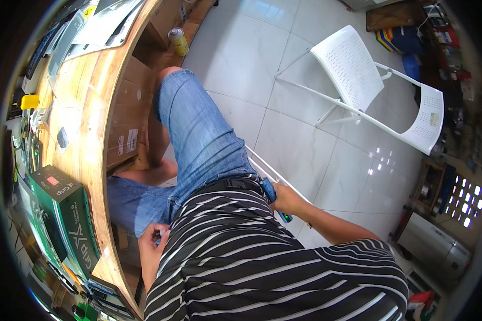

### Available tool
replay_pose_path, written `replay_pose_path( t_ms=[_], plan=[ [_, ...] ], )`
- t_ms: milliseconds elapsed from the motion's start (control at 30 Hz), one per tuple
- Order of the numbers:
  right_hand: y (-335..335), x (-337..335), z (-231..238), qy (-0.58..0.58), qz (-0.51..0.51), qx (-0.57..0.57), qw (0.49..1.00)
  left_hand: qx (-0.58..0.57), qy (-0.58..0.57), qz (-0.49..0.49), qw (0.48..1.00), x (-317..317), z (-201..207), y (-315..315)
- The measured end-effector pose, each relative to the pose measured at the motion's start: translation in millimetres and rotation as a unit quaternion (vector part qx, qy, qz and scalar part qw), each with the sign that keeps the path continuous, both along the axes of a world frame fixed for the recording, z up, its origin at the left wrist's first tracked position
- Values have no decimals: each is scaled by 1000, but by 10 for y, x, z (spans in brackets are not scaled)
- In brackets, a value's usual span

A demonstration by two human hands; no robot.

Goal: The person uses a blue electric screwdriver to remove screws from a tablet screen placed on a green heating plate. They then lift the screen, set it aside, and handle a white replacement screen and a protective film.

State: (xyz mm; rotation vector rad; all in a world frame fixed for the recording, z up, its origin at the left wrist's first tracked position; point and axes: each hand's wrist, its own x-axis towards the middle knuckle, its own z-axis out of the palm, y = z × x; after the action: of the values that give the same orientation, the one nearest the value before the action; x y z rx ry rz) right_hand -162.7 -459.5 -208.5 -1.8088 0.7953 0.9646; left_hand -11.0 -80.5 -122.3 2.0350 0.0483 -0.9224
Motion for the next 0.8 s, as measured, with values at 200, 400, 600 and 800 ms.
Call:
replay_pose_path(
  t_ms=[200,400,600,800],
  plan=[
    [188,-190,6,-19,-88,-39,995,5,54,1,999,150,-233,-207],
    [250,-267,-106,-149,-100,-54,982,14,-47,-128,991,318,-417,-237],
    [59,104,347,-63,-106,-24,992,-53,-132,-158,977,331,-569,-266],
    [114,1389,1329,-25,108,39,993,-33,2,-37,999,59,-213,396]
  ],
)
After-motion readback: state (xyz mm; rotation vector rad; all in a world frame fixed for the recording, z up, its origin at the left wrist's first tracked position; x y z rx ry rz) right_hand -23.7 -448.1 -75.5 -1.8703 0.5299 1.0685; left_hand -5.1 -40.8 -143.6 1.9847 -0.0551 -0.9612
